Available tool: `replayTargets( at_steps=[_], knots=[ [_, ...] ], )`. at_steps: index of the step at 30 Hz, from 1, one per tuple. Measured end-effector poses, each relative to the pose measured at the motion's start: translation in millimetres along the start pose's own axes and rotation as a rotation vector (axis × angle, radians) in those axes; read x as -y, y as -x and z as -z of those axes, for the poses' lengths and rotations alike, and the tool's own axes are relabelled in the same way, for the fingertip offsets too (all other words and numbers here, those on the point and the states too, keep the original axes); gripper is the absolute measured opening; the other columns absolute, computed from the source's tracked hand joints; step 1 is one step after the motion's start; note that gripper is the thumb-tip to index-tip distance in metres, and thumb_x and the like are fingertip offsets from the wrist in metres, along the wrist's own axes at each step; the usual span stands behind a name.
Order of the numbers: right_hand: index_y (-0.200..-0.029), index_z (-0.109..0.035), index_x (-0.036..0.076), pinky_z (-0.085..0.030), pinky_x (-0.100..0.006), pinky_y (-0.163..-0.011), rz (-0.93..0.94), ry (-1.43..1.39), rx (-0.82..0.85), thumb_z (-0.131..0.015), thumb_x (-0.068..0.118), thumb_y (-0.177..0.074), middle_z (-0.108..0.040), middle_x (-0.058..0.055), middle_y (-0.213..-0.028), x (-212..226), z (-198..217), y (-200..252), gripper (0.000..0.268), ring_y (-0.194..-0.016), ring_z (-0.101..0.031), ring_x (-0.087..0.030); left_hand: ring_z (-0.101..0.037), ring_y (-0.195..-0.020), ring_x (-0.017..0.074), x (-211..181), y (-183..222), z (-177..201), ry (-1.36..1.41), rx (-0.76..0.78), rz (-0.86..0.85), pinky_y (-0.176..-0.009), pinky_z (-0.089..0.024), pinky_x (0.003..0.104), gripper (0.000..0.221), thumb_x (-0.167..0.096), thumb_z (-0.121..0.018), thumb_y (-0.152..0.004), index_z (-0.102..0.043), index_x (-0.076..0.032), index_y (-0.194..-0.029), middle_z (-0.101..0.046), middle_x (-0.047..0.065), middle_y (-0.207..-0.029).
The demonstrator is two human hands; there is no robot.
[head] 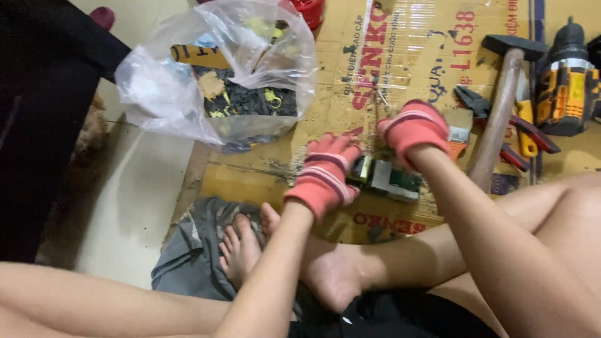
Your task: The person wearing gloves uses a hammer and pliers to disassemble a circuit board on a cardboard sheet on the floor.
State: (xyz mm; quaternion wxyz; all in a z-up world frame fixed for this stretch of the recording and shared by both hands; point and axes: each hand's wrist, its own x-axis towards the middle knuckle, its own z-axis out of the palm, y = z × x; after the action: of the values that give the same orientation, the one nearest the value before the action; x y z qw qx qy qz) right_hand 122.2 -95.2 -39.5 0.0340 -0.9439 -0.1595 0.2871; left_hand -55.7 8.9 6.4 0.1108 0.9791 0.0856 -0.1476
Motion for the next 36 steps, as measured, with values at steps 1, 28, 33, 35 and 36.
replayTargets(
  at_steps=[1, 28, 33, 35, 36],
  knots=[
    [-0.132, -0.065, 0.008, -0.055, -0.052, -0.098, -0.016, 0.006, -0.002, -0.058, 0.053, -0.084, -0.069, -0.020, -0.128, -22, -4, -8, 0.066, -0.123, -0.063, -0.036, -0.035, -0.144, 0.0323, 4, -7, 5, 0.010, 0.001, -0.014, -0.120, -0.028, 0.053, 0.073, -0.048, -0.082, -0.070, -0.055, -0.027, -0.135, -0.045, 0.001, -0.149],
    [-0.135, -0.059, 0.007, -0.049, -0.046, -0.110, -0.148, 0.196, 0.381, -0.054, 0.029, -0.100, -0.069, -0.016, -0.124, 60, 91, 184, 0.042, -0.117, -0.066, -0.028, -0.046, -0.137, 0.0298, 26, -48, -83, 0.343, -0.645, 0.484, -0.115, -0.035, 0.053, 0.044, -0.022, -0.063, -0.084, -0.061, -0.019, -0.128, -0.055, 0.006, -0.143],
    [-0.081, -0.066, 0.003, -0.051, -0.029, -0.054, 0.145, 0.498, 0.237, -0.040, 0.032, -0.104, -0.056, -0.002, -0.064, 49, 43, 161, 0.045, -0.053, -0.048, -0.015, -0.048, -0.135, 0.0269, 32, -67, -103, 0.187, -0.674, 0.439, -0.121, -0.027, 0.050, 0.054, -0.024, -0.072, -0.073, -0.063, -0.019, -0.126, -0.059, 0.005, -0.140],
    [-0.083, -0.068, 0.003, -0.048, -0.026, -0.050, 0.058, 0.509, 0.254, -0.041, 0.035, -0.105, -0.054, 0.000, -0.062, 52, 36, 153, 0.047, -0.050, -0.045, -0.013, -0.048, -0.134, 0.0265, 31, -63, -102, 0.178, -0.664, 0.450, -0.121, -0.027, 0.050, 0.054, -0.024, -0.072, -0.074, -0.062, -0.019, -0.127, -0.059, 0.005, -0.139],
    [-0.085, -0.069, 0.003, -0.046, -0.024, -0.045, -0.033, 0.512, 0.262, -0.043, 0.038, -0.106, -0.052, 0.001, -0.060, 52, 33, 150, 0.049, -0.047, -0.043, -0.010, -0.048, -0.133, 0.0262, 29, -63, -100, 0.163, -0.660, 0.450, -0.120, -0.027, 0.050, 0.055, -0.024, -0.072, -0.074, -0.062, -0.019, -0.128, -0.059, 0.005, -0.138]
  ],
)
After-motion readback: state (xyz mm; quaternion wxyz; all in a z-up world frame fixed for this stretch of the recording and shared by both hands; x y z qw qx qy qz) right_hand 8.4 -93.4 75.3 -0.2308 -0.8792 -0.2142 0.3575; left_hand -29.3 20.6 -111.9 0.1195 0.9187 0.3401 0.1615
